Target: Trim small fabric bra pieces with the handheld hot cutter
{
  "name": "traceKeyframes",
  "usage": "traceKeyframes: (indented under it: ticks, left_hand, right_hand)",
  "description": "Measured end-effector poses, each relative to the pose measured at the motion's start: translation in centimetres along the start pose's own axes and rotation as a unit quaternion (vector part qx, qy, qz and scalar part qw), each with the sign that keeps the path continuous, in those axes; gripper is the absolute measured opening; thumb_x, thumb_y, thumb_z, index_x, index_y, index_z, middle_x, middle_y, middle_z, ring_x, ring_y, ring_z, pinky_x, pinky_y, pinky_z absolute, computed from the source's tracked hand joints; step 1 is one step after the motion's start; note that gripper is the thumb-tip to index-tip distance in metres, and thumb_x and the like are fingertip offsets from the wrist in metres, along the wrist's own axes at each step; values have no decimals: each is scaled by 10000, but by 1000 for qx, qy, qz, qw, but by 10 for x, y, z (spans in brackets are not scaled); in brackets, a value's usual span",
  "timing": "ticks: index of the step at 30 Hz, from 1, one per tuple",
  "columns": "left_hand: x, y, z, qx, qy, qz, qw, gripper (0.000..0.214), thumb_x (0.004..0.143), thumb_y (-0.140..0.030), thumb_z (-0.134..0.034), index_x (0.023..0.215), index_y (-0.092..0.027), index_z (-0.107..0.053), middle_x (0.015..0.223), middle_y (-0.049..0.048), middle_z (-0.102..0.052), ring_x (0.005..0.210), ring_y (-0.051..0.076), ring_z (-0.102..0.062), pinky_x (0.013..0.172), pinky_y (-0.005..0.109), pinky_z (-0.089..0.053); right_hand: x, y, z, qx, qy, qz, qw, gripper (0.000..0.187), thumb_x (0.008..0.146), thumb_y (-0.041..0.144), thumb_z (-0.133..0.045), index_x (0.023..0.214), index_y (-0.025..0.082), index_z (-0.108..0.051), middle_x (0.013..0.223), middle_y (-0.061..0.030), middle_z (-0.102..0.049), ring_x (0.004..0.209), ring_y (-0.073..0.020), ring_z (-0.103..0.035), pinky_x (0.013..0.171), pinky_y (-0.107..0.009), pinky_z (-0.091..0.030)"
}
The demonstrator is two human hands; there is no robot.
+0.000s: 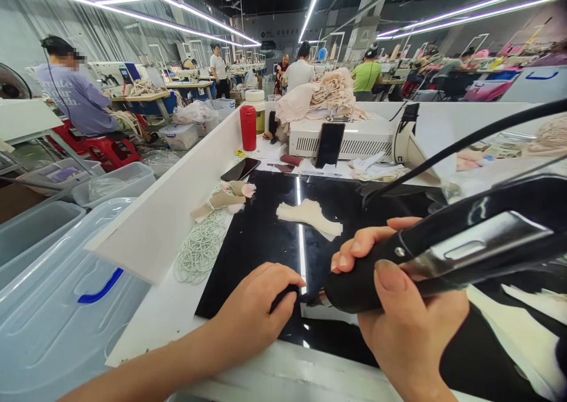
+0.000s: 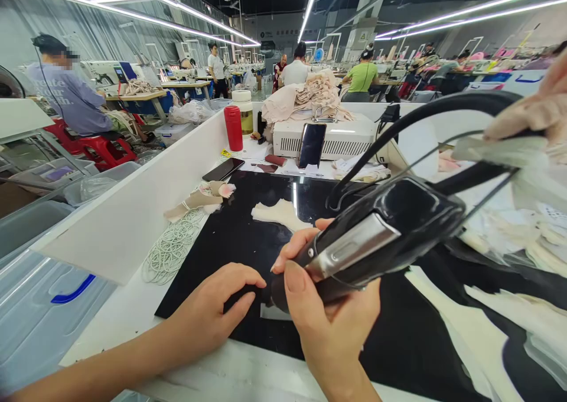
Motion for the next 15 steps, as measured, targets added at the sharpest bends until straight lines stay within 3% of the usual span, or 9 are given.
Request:
traceKeyframes:
  ticks: [5, 15]
  left_hand:
    - [1, 3, 0, -27, -1, 37, 999, 256, 1022, -107, -504, 1154, -249, -671, 1132, -7, -733, 1068, 163, -670, 992, 298, -517]
    - [1, 4, -3, -23, -8, 25, 999, 273, 1010, -79, -509, 1135, -251, -680, 1117, -21, -734, 1059, 151, -664, 985, 280, -508]
  right_hand:
    - [-2, 0, -3, 3, 7, -2, 1000, 394, 888, 363, -893, 1165, 260, -633, 834, 16, -676, 637, -179, -671, 575, -330, -596]
    - [-3, -2, -4, -2, 14, 6, 1000, 336, 931, 318, -843, 1178, 260, -623, 813, 23, -668, 648, -175, -650, 617, -341, -592]
Point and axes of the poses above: each hand's wrist, its own x-axis towards the middle knuckle, its own z-axis out of the back of the hand, y = z × x, the point moved 9 cm from there along x, towards the middle knuckle
